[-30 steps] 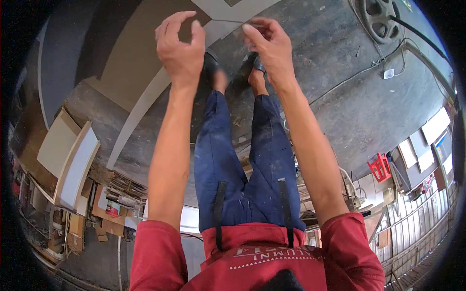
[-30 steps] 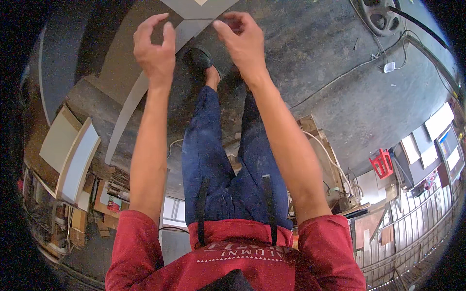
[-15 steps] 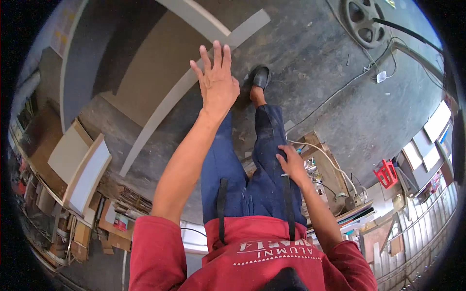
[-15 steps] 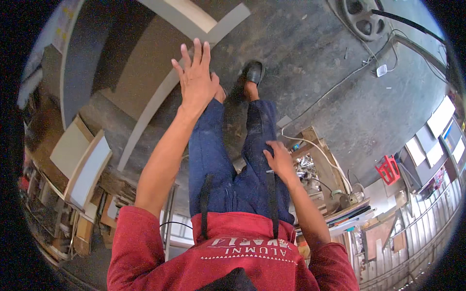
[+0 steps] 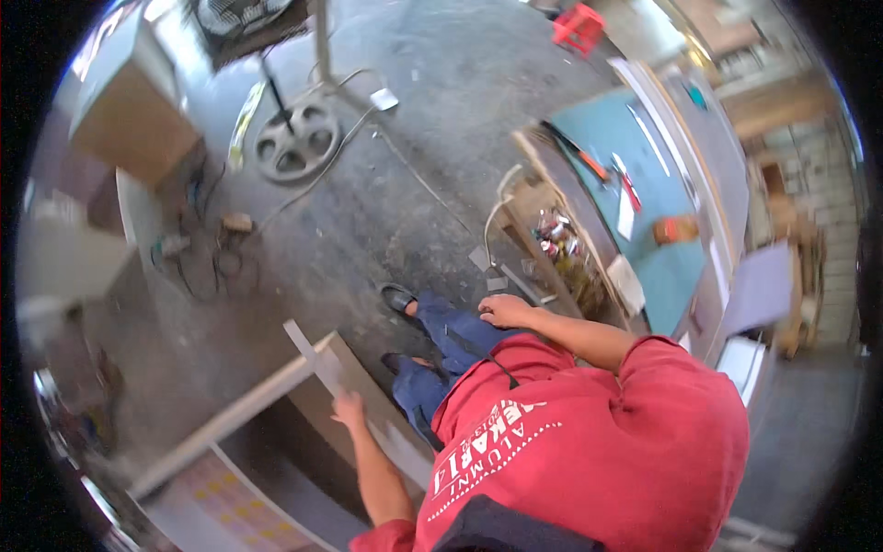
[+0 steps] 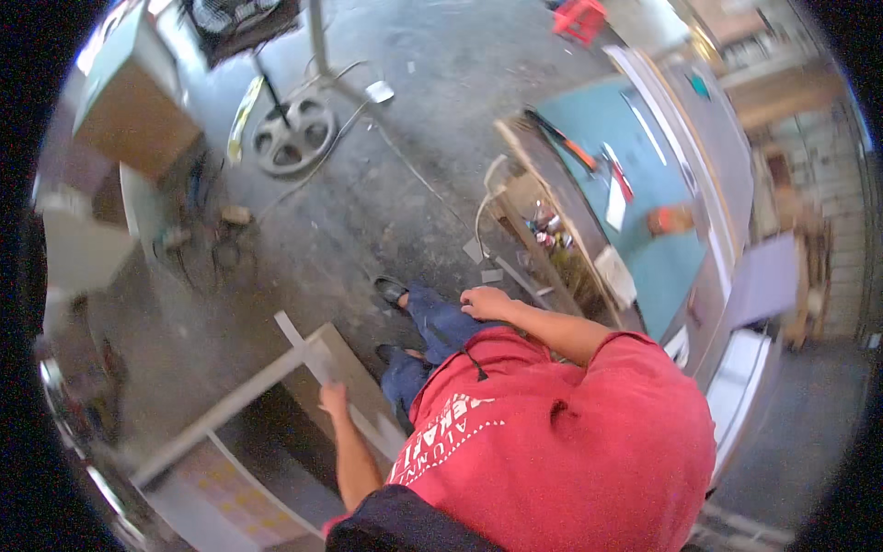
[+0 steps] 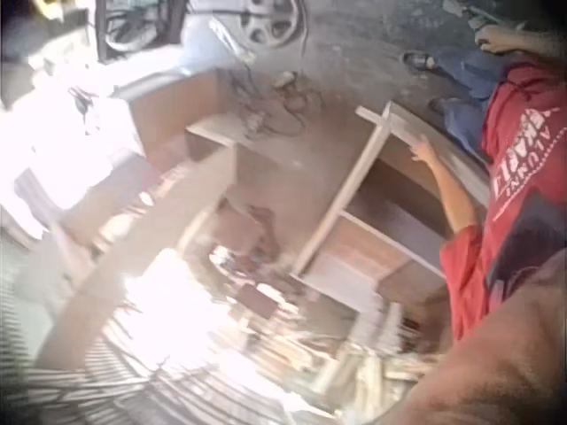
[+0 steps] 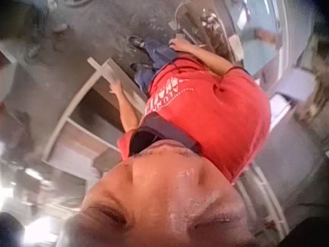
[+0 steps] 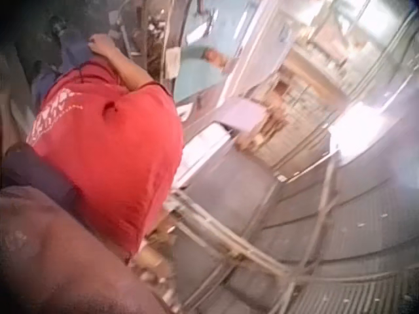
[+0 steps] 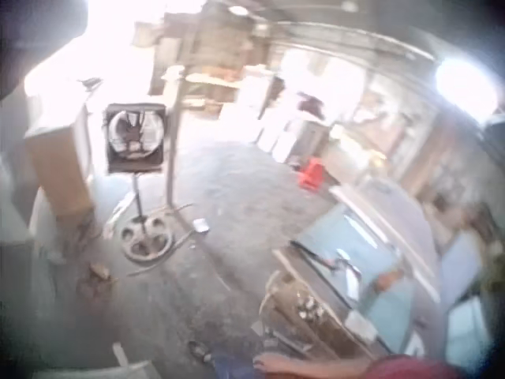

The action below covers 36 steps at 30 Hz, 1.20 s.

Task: The person applies a grey strip to the edge of a wooden frame, trims the excess material using a utility knife, and rubs the edge with a sanding block.

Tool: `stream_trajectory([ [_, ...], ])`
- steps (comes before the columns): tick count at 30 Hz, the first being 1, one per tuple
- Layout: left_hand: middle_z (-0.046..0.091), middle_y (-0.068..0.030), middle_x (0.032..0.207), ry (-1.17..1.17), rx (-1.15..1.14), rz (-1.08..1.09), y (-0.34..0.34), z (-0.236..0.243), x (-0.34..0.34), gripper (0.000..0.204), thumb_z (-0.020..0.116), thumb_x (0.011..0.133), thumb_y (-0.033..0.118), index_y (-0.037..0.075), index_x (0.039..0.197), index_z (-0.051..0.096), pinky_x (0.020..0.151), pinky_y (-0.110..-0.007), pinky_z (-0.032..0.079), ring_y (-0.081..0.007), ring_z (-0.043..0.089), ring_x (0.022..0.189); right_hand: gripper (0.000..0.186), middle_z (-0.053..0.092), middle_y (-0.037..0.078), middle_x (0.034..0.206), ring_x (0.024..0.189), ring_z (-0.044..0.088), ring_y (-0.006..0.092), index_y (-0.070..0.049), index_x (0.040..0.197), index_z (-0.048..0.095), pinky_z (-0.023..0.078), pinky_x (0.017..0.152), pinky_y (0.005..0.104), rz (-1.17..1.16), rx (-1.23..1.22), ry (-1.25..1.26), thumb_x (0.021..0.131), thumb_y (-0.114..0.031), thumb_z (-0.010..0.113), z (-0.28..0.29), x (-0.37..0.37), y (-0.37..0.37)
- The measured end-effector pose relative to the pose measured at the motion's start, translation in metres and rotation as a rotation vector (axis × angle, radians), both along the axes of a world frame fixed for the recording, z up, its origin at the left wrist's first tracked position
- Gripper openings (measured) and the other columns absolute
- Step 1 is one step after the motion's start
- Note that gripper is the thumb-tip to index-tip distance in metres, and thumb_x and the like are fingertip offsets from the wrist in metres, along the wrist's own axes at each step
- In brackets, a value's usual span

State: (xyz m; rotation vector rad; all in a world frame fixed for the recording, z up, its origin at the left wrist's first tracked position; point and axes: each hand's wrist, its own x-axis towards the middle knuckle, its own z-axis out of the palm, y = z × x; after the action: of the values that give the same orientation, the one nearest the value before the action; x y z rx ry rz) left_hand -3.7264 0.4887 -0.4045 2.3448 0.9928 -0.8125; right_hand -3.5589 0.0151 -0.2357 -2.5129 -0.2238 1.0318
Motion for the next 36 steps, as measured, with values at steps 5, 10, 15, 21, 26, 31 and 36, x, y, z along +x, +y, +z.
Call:
stream_trajectory([
  [5, 0.077, -0.0183, 0.096, 0.013, -0.361, -0.140, -0.021, -0.009, -0.097, 0.045, 0.068, 0.083, 0.036, 0.011, 0.120, 0.075, 0.080, -0.042, 0.058, -0.0310, 0.076, 0.088, 0.030, 0.071, 0.017, 0.108, 0.106, 0.068, 0.0389, -0.013, 0.116, 0.072, 0.055, 0.090, 0.0510, -0.108, -0.067, -0.120, 0.090, -0.024, 0.062, -0.002, -0.093, -0.040],
  [10, 0.075, -0.0144, 0.090, 0.069, -0.479, -0.151, -0.017, 0.011, -0.153, 0.038, 0.069, 0.085, 0.030, 0.007, 0.115, 0.076, 0.073, -0.039, 0.055, -0.0251, 0.071, 0.080, 0.021, 0.071, 0.017, 0.101, 0.100, 0.069, 0.0386, -0.011, 0.103, 0.073, 0.055, 0.087, 0.0508, -0.369, 0.068, -0.415, 0.090, -0.025, 0.064, 0.050, -0.097, -0.041],
  [15, 0.073, -0.0105, 0.084, 0.079, -0.618, 0.078, -0.018, 0.026, -0.108, 0.030, 0.070, 0.088, 0.023, 0.004, 0.110, 0.076, 0.065, -0.036, 0.053, -0.0193, 0.067, 0.072, 0.017, 0.070, 0.016, 0.094, 0.091, 0.068, 0.0402, -0.009, 0.093, 0.070, 0.054, 0.079, 0.0504, -0.694, 0.018, -0.826, 0.094, -0.025, 0.063, 0.115, -0.045, -0.153],
  [21, 0.072, -0.0056, 0.087, -0.274, -0.407, 0.387, -0.023, 0.053, 0.002, 0.032, 0.067, 0.091, 0.018, 0.004, 0.119, 0.072, 0.060, -0.032, 0.050, -0.0179, 0.064, 0.067, 0.019, 0.070, 0.016, 0.105, 0.099, 0.067, 0.0395, -0.011, 0.106, 0.071, 0.054, 0.086, 0.0494, -0.815, -0.153, -1.178, 0.093, -0.025, 0.069, 0.108, 0.070, -0.321],
  [26, 0.073, -0.0081, 0.108, -0.446, -0.587, 0.632, -0.126, 0.092, 0.021, 0.049, 0.072, 0.090, 0.018, 0.004, 0.136, 0.065, 0.073, -0.033, 0.054, -0.0178, 0.069, 0.090, 0.036, 0.067, 0.021, 0.119, 0.112, 0.063, 0.0410, -0.012, 0.123, 0.068, 0.050, 0.097, 0.0508, -0.823, -0.323, -0.972, 0.097, -0.036, 0.066, 0.104, 0.126, -0.387],
  [31, 0.076, -0.0103, 0.109, -0.409, -0.592, 0.391, -0.198, 0.079, -0.009, 0.054, 0.079, 0.086, 0.022, 0.004, 0.136, 0.067, 0.080, -0.031, 0.056, -0.0166, 0.070, 0.090, 0.043, 0.073, 0.020, 0.111, 0.107, 0.068, 0.0395, -0.009, 0.121, 0.075, 0.052, 0.092, 0.0502, -0.665, -0.203, -0.861, 0.100, -0.044, 0.062, 0.077, 0.146, -0.458],
  [36, 0.077, -0.0086, 0.092, -0.168, -0.385, 0.812, -0.228, 0.043, -0.157, 0.047, 0.078, 0.081, 0.022, 0.009, 0.125, 0.075, 0.072, -0.033, 0.057, -0.0180, 0.071, 0.076, 0.057, 0.070, 0.028, 0.104, 0.098, 0.066, 0.0450, 0.004, 0.100, 0.075, 0.050, 0.088, 0.0524, -0.445, -0.374, -0.721, 0.097, -0.051, 0.062, 0.067, 0.150, -0.483],
])
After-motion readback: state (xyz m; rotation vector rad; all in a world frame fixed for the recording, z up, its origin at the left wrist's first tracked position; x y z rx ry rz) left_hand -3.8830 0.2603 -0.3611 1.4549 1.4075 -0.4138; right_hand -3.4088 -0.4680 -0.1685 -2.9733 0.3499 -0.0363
